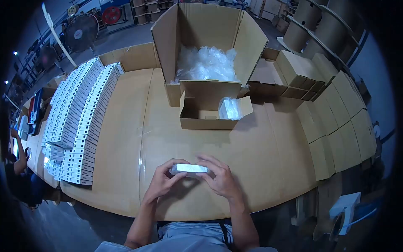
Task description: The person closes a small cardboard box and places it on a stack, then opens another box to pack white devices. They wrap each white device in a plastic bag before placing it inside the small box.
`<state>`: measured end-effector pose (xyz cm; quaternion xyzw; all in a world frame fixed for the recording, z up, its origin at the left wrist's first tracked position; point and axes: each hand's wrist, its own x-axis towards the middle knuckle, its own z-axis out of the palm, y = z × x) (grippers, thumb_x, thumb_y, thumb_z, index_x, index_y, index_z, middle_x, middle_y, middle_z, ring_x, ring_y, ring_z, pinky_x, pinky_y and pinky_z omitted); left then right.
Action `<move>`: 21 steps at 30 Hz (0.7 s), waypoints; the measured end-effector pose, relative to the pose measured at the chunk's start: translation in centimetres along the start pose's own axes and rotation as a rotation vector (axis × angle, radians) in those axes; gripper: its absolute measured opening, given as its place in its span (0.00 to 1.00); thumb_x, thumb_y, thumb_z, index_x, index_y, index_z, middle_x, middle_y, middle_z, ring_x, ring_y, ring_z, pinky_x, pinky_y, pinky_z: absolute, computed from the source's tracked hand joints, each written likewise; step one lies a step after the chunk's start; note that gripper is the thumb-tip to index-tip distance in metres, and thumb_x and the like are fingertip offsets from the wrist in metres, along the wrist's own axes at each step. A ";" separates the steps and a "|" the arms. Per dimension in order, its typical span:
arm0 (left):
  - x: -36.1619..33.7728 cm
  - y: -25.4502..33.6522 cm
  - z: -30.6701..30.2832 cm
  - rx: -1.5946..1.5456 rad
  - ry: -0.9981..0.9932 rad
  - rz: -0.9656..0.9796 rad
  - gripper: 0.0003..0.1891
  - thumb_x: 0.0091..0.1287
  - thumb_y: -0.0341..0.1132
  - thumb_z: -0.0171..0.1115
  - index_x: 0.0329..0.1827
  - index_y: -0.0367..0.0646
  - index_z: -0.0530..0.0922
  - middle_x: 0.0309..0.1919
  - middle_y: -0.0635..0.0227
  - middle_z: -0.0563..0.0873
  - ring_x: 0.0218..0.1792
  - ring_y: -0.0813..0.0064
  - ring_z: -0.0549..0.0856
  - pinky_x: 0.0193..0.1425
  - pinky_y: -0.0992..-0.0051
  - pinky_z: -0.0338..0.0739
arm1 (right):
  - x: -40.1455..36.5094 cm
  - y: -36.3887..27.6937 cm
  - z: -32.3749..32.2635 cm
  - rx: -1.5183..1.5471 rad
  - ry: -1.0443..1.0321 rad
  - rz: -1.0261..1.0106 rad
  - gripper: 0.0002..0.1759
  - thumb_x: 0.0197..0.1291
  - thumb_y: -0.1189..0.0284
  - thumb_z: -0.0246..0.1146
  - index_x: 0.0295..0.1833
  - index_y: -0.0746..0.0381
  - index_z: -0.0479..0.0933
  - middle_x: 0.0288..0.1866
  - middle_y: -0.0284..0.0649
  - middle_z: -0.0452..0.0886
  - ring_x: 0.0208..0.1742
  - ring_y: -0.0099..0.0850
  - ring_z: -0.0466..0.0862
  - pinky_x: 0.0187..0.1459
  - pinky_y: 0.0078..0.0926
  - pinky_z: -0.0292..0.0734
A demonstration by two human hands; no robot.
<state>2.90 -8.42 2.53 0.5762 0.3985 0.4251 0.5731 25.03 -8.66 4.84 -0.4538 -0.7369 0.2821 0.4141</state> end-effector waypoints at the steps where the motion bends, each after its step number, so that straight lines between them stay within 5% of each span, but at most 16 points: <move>1: 0.0 0.2 -0.4 0.034 -0.031 -0.014 0.20 0.70 0.26 0.70 0.65 0.38 0.80 0.51 0.65 0.88 0.50 0.75 0.87 0.53 0.75 0.83 | 0.1 0.1 -0.2 -0.066 -0.024 -0.056 0.16 0.55 0.84 0.73 0.51 0.67 0.85 0.49 0.45 0.90 0.46 0.42 0.90 0.49 0.33 0.85; 6: -0.3 -0.3 -1.8 -0.006 0.040 0.004 0.24 0.71 0.27 0.69 0.70 0.38 0.76 0.64 0.62 0.82 0.64 0.71 0.81 0.62 0.70 0.83 | 1.3 0.4 -1.8 -0.138 -0.039 -0.154 0.17 0.58 0.85 0.71 0.53 0.65 0.82 0.48 0.45 0.87 0.39 0.37 0.89 0.43 0.33 0.86; 10: -2.7 3.3 -6.4 0.665 0.244 0.263 0.42 0.59 0.32 0.77 0.79 0.43 0.67 0.75 0.51 0.72 0.77 0.50 0.70 0.78 0.50 0.68 | 4.3 4.6 -2.9 0.077 0.574 0.001 0.10 0.67 0.85 0.66 0.51 0.69 0.75 0.42 0.41 0.82 0.32 0.25 0.87 0.32 0.22 0.84; 12: -4.6 5.6 -9.1 1.100 0.405 0.313 0.49 0.54 0.34 0.79 0.82 0.47 0.63 0.79 0.48 0.66 0.81 0.46 0.61 0.84 0.44 0.52 | 6.3 5.5 -3.6 0.077 0.661 0.027 0.12 0.69 0.86 0.64 0.55 0.72 0.73 0.48 0.45 0.80 0.37 0.29 0.89 0.36 0.24 0.88; 18: -9.9 8.2 -18.3 1.534 0.703 0.209 0.46 0.55 0.33 0.77 0.80 0.51 0.65 0.80 0.55 0.65 0.83 0.47 0.59 0.84 0.40 0.45 | 9.6 8.1 -2.4 -0.115 0.662 0.034 0.15 0.71 0.83 0.62 0.61 0.73 0.73 0.54 0.45 0.80 0.45 0.33 0.90 0.43 0.26 0.90; 21: -11.9 7.6 -23.0 1.551 0.871 0.159 0.39 0.59 0.33 0.74 0.76 0.47 0.70 0.76 0.56 0.70 0.79 0.48 0.64 0.83 0.40 0.49 | 10.6 6.8 -1.9 -0.222 0.654 0.297 0.14 0.71 0.78 0.63 0.60 0.71 0.77 0.53 0.46 0.82 0.47 0.35 0.87 0.42 0.31 0.85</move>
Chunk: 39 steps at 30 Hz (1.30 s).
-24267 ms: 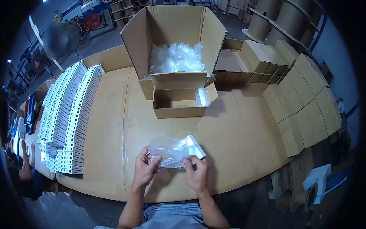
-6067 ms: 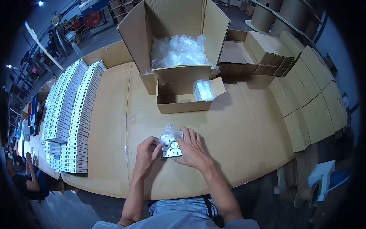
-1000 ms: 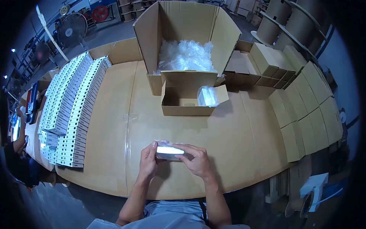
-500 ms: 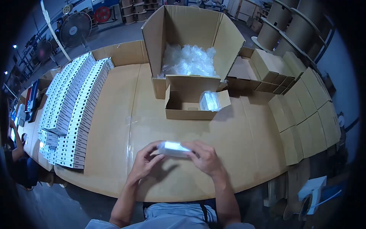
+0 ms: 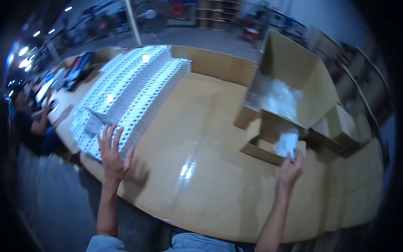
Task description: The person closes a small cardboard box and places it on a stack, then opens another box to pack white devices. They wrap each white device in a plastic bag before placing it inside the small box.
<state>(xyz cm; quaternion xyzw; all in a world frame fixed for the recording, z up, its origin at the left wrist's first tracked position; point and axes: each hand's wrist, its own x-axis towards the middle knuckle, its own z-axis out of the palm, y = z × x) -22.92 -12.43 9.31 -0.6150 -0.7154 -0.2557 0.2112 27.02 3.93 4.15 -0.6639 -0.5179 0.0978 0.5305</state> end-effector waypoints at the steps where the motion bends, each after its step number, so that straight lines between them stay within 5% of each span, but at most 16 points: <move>1: 0.0 -1.8 0.2 0.031 0.029 -0.029 0.38 0.60 0.34 0.74 0.75 0.45 0.70 0.75 0.55 0.71 0.78 0.47 0.65 0.82 0.40 0.50 | 0.8 1.8 0.8 -0.059 0.036 -0.134 0.14 0.70 0.79 0.64 0.58 0.70 0.79 0.50 0.47 0.83 0.46 0.37 0.87 0.43 0.34 0.84; 7: 0.9 -7.9 1.7 0.009 0.165 -0.185 0.36 0.64 0.33 0.72 0.75 0.39 0.68 0.72 0.54 0.73 0.76 0.46 0.68 0.81 0.45 0.56 | 2.7 5.2 1.7 -0.500 -0.030 -0.384 0.09 0.65 0.78 0.66 0.49 0.68 0.81 0.43 0.52 0.83 0.44 0.51 0.84 0.47 0.45 0.79; 13: 3.2 -11.5 2.5 0.101 0.103 -0.119 0.33 0.62 0.29 0.71 0.73 0.44 0.73 0.72 0.57 0.74 0.73 0.48 0.70 0.80 0.48 0.61 | 2.6 4.6 2.2 -0.699 -0.071 -0.343 0.09 0.68 0.74 0.65 0.45 0.70 0.83 0.46 0.52 0.81 0.47 0.50 0.83 0.49 0.47 0.77; 14: 3.3 -11.7 2.8 0.095 0.094 -0.127 0.31 0.60 0.26 0.72 0.69 0.46 0.76 0.72 0.58 0.74 0.74 0.50 0.71 0.80 0.51 0.63 | 2.2 3.9 2.2 -0.766 -0.142 -0.142 0.13 0.74 0.69 0.60 0.49 0.67 0.85 0.59 0.52 0.78 0.60 0.49 0.78 0.58 0.47 0.73; 17: 3.0 -12.2 3.1 0.000 0.108 -0.095 0.30 0.57 0.21 0.71 0.65 0.44 0.77 0.72 0.60 0.74 0.74 0.49 0.71 0.78 0.52 0.67 | 0.9 5.2 1.9 -0.916 0.018 -0.229 0.19 0.78 0.62 0.55 0.58 0.61 0.86 0.72 0.50 0.71 0.71 0.47 0.71 0.69 0.48 0.68; 23: 3.1 -12.7 3.1 -0.068 0.115 0.040 0.18 0.64 0.18 0.61 0.57 0.39 0.79 0.55 0.59 0.85 0.65 0.44 0.78 0.71 0.50 0.75 | -0.2 9.8 2.1 -0.877 0.088 -0.353 0.22 0.81 0.61 0.50 0.71 0.55 0.80 0.81 0.54 0.61 0.81 0.53 0.61 0.79 0.48 0.58; 26: 2.0 -12.9 3.4 -0.011 0.164 0.078 0.14 0.64 0.24 0.65 0.53 0.41 0.82 0.50 0.61 0.86 0.58 0.51 0.83 0.73 0.47 0.69 | -0.2 12.6 2.2 -0.877 0.111 -0.303 0.28 0.78 0.60 0.56 0.80 0.53 0.68 0.85 0.57 0.54 0.85 0.56 0.53 0.81 0.55 0.51; 27: 2.2 -11.8 2.4 0.035 0.156 0.107 0.13 0.64 0.25 0.68 0.52 0.41 0.82 0.48 0.64 0.87 0.56 0.54 0.84 0.76 0.40 0.64 | -2.2 4.7 1.6 -1.026 -0.091 -0.168 0.31 0.77 0.58 0.56 0.82 0.51 0.64 0.85 0.58 0.52 0.85 0.57 0.51 0.82 0.54 0.50; 29: 1.3 -9.0 1.1 -0.031 0.186 0.126 0.14 0.58 0.18 0.68 0.47 0.39 0.83 0.48 0.61 0.86 0.56 0.54 0.83 0.79 0.37 0.59 | -4.4 0.1 1.3 -0.764 0.061 -0.178 0.34 0.73 0.59 0.61 0.81 0.52 0.65 0.84 0.56 0.56 0.85 0.55 0.54 0.81 0.54 0.52; 32: 0.1 -2.7 0.5 -0.265 0.219 0.245 0.17 0.53 0.14 0.70 0.44 0.41 0.84 0.43 0.62 0.84 0.51 0.52 0.83 0.71 0.40 0.72 | -8.3 -4.4 0.7 -0.225 -0.003 -0.168 0.34 0.71 0.66 0.64 0.79 0.60 0.65 0.76 0.54 0.68 0.76 0.48 0.70 0.75 0.47 0.65; 35: -1.1 5.7 1.7 -0.573 0.102 0.329 0.15 0.49 0.16 0.74 0.37 0.47 0.88 0.42 0.66 0.84 0.49 0.56 0.83 0.51 0.58 0.83 | -11.6 -8.0 0.6 0.725 -0.669 0.359 0.30 0.73 0.71 0.61 0.77 0.66 0.65 0.70 0.45 0.75 0.63 0.33 0.80 0.66 0.32 0.75; 37: -1.5 11.2 3.5 -0.761 0.008 0.354 0.20 0.43 0.20 0.75 0.40 0.51 0.91 0.40 0.68 0.84 0.48 0.61 0.83 0.52 0.60 0.82 | -13.0 -10.0 0.5 1.013 -0.983 0.454 0.27 0.75 0.73 0.61 0.76 0.64 0.67 0.67 0.40 0.77 0.59 0.26 0.80 0.62 0.27 0.77; 38: -1.7 13.6 4.4 -0.862 -0.049 0.370 0.19 0.45 0.26 0.73 0.44 0.49 0.91 0.43 0.69 0.85 0.49 0.62 0.82 0.62 0.52 0.80 | -13.6 -10.3 0.7 1.100 -1.081 0.426 0.26 0.75 0.74 0.60 0.76 0.63 0.68 0.66 0.39 0.78 0.59 0.25 0.80 0.62 0.26 0.77; 39: -1.3 15.7 5.3 -0.906 -0.070 0.436 0.19 0.48 0.27 0.75 0.46 0.48 0.90 0.43 0.69 0.84 0.51 0.61 0.82 0.62 0.53 0.80 | -13.8 -10.1 1.0 1.051 -0.997 0.426 0.24 0.76 0.75 0.60 0.75 0.63 0.69 0.65 0.38 0.78 0.59 0.24 0.80 0.61 0.26 0.77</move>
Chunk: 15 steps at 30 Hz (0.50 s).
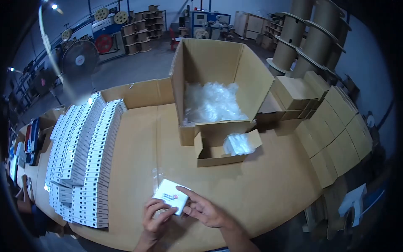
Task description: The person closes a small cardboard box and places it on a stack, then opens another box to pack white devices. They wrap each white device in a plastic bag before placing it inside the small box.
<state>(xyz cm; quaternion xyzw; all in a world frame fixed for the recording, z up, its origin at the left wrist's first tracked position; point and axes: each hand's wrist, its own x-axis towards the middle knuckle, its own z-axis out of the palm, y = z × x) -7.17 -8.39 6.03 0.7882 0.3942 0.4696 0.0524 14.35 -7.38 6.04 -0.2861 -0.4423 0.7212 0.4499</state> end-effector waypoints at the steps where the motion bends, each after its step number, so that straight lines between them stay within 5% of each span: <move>1: 1.6 0.9 1.7 -0.063 -0.034 0.018 0.19 0.51 0.27 0.75 0.48 0.47 0.89 0.43 0.68 0.85 0.50 0.60 0.83 0.60 0.54 0.81 | 0.4 0.4 -0.5 -0.039 0.079 -0.025 0.23 0.76 0.75 0.60 0.74 0.63 0.71 0.64 0.38 0.78 0.59 0.23 0.79 0.61 0.25 0.77; 5: 8.5 3.0 4.8 -0.364 -0.195 -0.096 0.15 0.60 0.26 0.74 0.50 0.42 0.86 0.43 0.64 0.86 0.46 0.58 0.86 0.54 0.61 0.84 | -1.0 -1.3 -6.9 0.039 0.331 -0.107 0.11 0.77 0.80 0.55 0.58 0.66 0.79 0.54 0.38 0.82 0.53 0.24 0.83 0.55 0.25 0.83; 10: 21.0 -1.3 10.5 -0.147 -0.311 0.064 0.10 0.62 0.27 0.74 0.46 0.42 0.86 0.42 0.57 0.86 0.43 0.55 0.88 0.45 0.62 0.83 | -4.1 -7.0 -12.4 -0.328 0.466 -0.110 0.11 0.73 0.80 0.58 0.55 0.68 0.83 0.53 0.42 0.84 0.46 0.25 0.85 0.50 0.27 0.86; 15: 34.1 -6.5 21.1 0.089 -0.607 0.238 0.12 0.63 0.29 0.72 0.49 0.41 0.86 0.47 0.59 0.88 0.50 0.53 0.87 0.57 0.58 0.81 | -3.4 -12.7 -15.3 -0.635 0.477 -0.223 0.16 0.66 0.79 0.65 0.58 0.63 0.86 0.53 0.44 0.86 0.50 0.29 0.85 0.49 0.23 0.82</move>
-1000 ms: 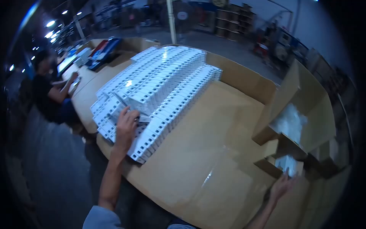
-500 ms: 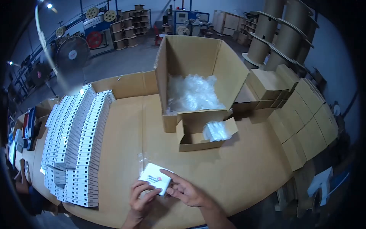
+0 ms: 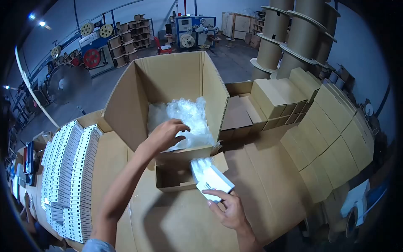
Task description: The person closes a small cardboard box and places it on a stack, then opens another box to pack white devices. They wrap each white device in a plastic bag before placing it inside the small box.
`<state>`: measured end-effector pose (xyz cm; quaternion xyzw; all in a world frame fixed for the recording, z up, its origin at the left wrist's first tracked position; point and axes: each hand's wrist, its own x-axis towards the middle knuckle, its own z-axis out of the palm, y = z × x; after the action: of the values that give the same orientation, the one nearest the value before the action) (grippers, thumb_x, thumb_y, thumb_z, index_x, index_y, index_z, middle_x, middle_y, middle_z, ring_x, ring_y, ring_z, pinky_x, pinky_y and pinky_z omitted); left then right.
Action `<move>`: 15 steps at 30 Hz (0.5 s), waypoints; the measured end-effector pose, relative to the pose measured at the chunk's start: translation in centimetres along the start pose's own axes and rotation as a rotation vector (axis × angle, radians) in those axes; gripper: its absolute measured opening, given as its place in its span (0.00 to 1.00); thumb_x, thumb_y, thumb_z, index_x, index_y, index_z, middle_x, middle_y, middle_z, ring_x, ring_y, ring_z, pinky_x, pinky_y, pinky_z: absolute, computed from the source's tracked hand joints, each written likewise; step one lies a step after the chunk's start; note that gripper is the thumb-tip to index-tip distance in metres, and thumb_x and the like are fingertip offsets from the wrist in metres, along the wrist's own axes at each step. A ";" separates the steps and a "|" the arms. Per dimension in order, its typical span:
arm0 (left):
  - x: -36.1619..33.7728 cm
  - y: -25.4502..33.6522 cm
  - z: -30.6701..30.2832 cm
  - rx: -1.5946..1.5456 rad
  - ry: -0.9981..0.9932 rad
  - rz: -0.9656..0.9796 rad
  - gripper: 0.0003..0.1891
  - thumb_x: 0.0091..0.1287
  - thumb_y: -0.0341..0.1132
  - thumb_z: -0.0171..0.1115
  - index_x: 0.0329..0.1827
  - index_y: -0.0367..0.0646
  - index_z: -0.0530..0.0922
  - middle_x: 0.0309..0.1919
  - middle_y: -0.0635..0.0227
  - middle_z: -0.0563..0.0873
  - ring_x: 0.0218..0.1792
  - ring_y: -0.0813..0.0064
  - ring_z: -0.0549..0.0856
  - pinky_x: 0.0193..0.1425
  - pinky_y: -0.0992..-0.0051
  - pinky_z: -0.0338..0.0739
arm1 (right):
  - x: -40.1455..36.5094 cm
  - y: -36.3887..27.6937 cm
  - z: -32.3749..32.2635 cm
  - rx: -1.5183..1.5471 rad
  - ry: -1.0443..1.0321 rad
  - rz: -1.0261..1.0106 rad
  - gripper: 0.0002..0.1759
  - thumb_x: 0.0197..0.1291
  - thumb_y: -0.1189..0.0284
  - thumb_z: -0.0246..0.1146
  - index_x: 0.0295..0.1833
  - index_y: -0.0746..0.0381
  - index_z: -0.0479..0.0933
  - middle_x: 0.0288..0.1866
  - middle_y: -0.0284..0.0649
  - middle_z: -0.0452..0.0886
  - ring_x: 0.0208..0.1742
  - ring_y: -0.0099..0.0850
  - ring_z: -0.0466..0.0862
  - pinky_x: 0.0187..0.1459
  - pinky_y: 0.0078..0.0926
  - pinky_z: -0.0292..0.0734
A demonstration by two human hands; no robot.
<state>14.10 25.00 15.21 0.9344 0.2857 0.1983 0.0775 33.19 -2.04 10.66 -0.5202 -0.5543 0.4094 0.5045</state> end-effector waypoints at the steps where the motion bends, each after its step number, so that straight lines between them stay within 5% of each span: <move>1: 2.1 -1.6 1.8 0.017 -0.077 0.010 0.12 0.63 0.30 0.72 0.49 0.41 0.86 0.47 0.59 0.88 0.52 0.54 0.87 0.59 0.58 0.80 | 1.0 -0.2 -0.8 -0.075 -0.001 -0.040 0.16 0.64 0.79 0.67 0.58 0.61 0.87 0.53 0.45 0.86 0.51 0.31 0.85 0.49 0.25 0.82; 4: 5.8 -6.7 6.2 0.154 -0.288 0.141 0.12 0.64 0.30 0.70 0.51 0.42 0.86 0.46 0.59 0.89 0.51 0.54 0.88 0.57 0.59 0.82 | 4.0 -1.3 -2.6 -0.178 -0.002 -0.180 0.17 0.61 0.77 0.69 0.56 0.57 0.88 0.51 0.47 0.88 0.51 0.38 0.86 0.53 0.31 0.81; 7: 7.4 -7.7 5.7 -0.022 -0.396 0.002 0.10 0.66 0.29 0.68 0.49 0.39 0.86 0.44 0.56 0.90 0.48 0.53 0.89 0.55 0.61 0.83 | 6.1 -3.0 -3.8 -0.251 -0.038 -0.257 0.15 0.62 0.81 0.66 0.54 0.62 0.88 0.50 0.49 0.87 0.54 0.37 0.86 0.57 0.31 0.80; 9: 7.1 -8.8 5.0 -0.149 -0.158 -0.024 0.08 0.68 0.29 0.65 0.46 0.35 0.82 0.42 0.51 0.90 0.44 0.57 0.90 0.53 0.62 0.83 | 7.0 -3.1 -4.3 -0.279 -0.052 -0.288 0.15 0.62 0.81 0.67 0.54 0.61 0.88 0.51 0.49 0.87 0.54 0.38 0.87 0.57 0.31 0.80; 11: 6.5 -7.0 2.3 -0.241 -0.012 -0.253 0.07 0.72 0.29 0.62 0.49 0.35 0.79 0.38 0.55 0.89 0.43 0.65 0.90 0.51 0.66 0.83 | 8.1 -2.8 -4.2 -0.280 -0.011 -0.296 0.15 0.61 0.78 0.69 0.54 0.59 0.89 0.51 0.49 0.88 0.52 0.39 0.86 0.55 0.32 0.80; 15: 4.5 -7.1 0.2 -0.588 0.287 -0.348 0.06 0.81 0.29 0.54 0.53 0.36 0.76 0.37 0.68 0.84 0.38 0.78 0.86 0.45 0.75 0.81 | 10.7 -2.2 -2.1 -0.254 0.099 -0.298 0.17 0.61 0.73 0.72 0.57 0.57 0.87 0.54 0.52 0.86 0.53 0.46 0.85 0.55 0.37 0.80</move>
<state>13.98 33.35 14.69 0.7723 0.3792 0.3846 0.3345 35.48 8.15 14.55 -0.5116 -0.6467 0.2309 0.5165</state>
